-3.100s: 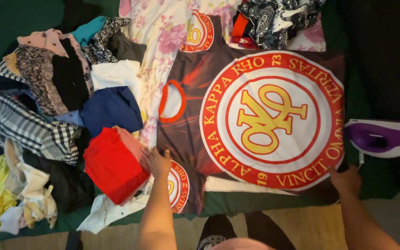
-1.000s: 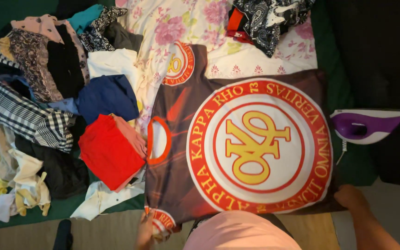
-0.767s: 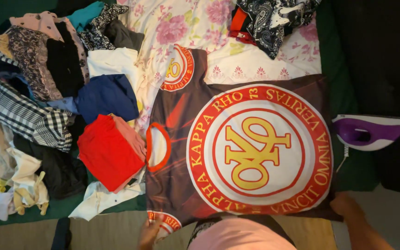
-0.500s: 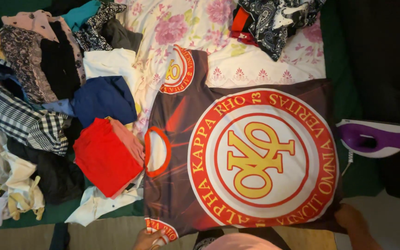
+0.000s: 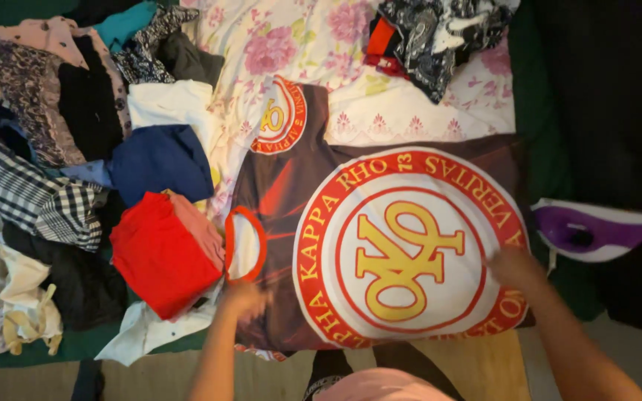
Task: The person irons a brown t-shirt with a large red and yellow logo on a bed. They smooth the fabric with their hands and move a purple iron back and forth across the shirt's surface to remove wrinkles.
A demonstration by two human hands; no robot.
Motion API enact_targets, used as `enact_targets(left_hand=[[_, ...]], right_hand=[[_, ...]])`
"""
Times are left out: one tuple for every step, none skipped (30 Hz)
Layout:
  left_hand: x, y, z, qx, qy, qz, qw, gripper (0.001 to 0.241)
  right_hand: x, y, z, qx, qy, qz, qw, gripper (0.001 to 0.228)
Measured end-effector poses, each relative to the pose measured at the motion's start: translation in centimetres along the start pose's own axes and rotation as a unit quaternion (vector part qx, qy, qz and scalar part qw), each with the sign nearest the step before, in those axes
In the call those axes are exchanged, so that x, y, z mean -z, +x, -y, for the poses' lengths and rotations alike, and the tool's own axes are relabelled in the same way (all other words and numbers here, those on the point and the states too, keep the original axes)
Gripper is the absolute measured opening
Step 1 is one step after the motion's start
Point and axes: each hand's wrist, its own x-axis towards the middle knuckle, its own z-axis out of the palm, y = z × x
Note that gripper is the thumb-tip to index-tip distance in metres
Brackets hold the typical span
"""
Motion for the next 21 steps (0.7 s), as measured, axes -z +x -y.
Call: enact_targets(left_hand=[[1.9, -1.2, -3.0, -0.04, 0.067, -0.108, 0.991, 0.041], [3.8, -2.4, -5.8, -0.076, 0.132, -0.214, 0.965, 0.053], [4.7, -0.7, -6.7, -0.076, 0.128, -0.215, 0.965, 0.053], [5.6, 1.0, -7.5, -0.18, 0.099, -0.384, 0.9, 0.037], [6.6, 3.0, -8.4, -0.274, 0.067, -0.537, 0.795, 0.021], [7.5, 3.5, -9.4, -0.273, 0.063, -0.54, 0.794, 0.021], [8.4, 4.1, -10.4, -0.258, 0.051, -0.591, 0.763, 0.021], [9.2, 4.8, -10.9, -0.241, 0.043, -0.637, 0.731, 0.021], [9.5, 4.5, -11.4, -0.237, 0.042, -0.639, 0.731, 0.021], [9.8, 4.3, -12.0, -0.181, 0.052, -0.607, 0.772, 0.037], [10.2, 4.0, -12.6, -0.124, 0.06, -0.571, 0.809, 0.052], [10.4, 4.6, -12.8, -0.119, 0.057, -0.573, 0.809, 0.052], [10.5, 5.2, -13.0, -0.106, 0.049, -0.564, 0.818, 0.053], [10.8, 5.7, -12.9, -0.093, 0.044, -0.554, 0.826, 0.056], [10.9, 6.2, -12.3, -0.088, 0.044, -0.554, 0.826, 0.056], [11.1, 6.8, -12.2, -0.063, 0.062, -0.542, 0.835, 0.05], [11.2, 7.3, -12.0, -0.038, 0.08, -0.53, 0.843, 0.045], [11.6, 7.8, -11.4, -0.036, 0.081, -0.527, 0.846, 0.045], [11.9, 8.1, -10.7, -0.038, 0.091, -0.521, 0.848, 0.036], [12.7, 8.5, -10.3, -0.041, 0.101, -0.52, 0.847, 0.029], [12.9, 9.3, -9.8, -0.04, 0.101, -0.52, 0.847, 0.029]], right_hand=[[5.6, -0.7, 3.2, -0.064, 0.034, -0.046, 0.996, 0.039], [11.8, -2.2, 6.2, -0.126, 0.067, -0.092, 0.986, 0.039], [13.7, -0.9, 6.1, -0.123, 0.065, -0.093, 0.986, 0.039], [15.3, 0.5, 6.2, -0.095, 0.122, -0.169, 0.973, 0.035], [16.9, 2.0, 6.3, -0.068, 0.179, -0.242, 0.951, 0.032], [18.1, 3.9, 5.9, -0.063, 0.177, -0.244, 0.951, 0.032], [19.3, 5.9, 5.6, -0.066, 0.188, -0.258, 0.945, 0.03], [20.0, 7.7, 5.5, -0.069, 0.199, -0.268, 0.94, 0.029], [20.5, 9.3, 5.5, -0.065, 0.199, -0.267, 0.941, 0.029], [21.0, 11.0, 5.5, -0.093, 0.177, -0.267, 0.943, 0.038], [21.6, 12.7, 5.6, -0.122, 0.154, -0.268, 0.943, 0.057], [22.4, 13.1, 5.8, -0.116, 0.153, -0.267, 0.944, 0.057], [23.2, 13.4, 6.0, -0.117, 0.254, -0.252, 0.926, 0.058], [23.6, 13.5, 6.4, -0.119, 0.355, -0.232, 0.898, 0.06], [22.9, 14.7, 5.6, -0.115, 0.355, -0.229, 0.899, 0.06], [22.3, 15.9, 4.5, -0.124, 0.35, -0.231, 0.899, 0.038], [21.8, 17.0, 3.4, -0.132, 0.346, -0.234, 0.899, 0.021], [21.1, 18.1, 1.9, -0.133, 0.344, -0.23, 0.901, 0.021], [20.4, 19.2, 0.3, -0.114, 0.27, -0.251, 0.923, 0.019], [20.0, 20.5, -1.0, -0.091, 0.196, -0.274, 0.937, 0.022], [19.9, 21.0, -1.4, -0.09, 0.196, -0.274, 0.937, 0.022]])
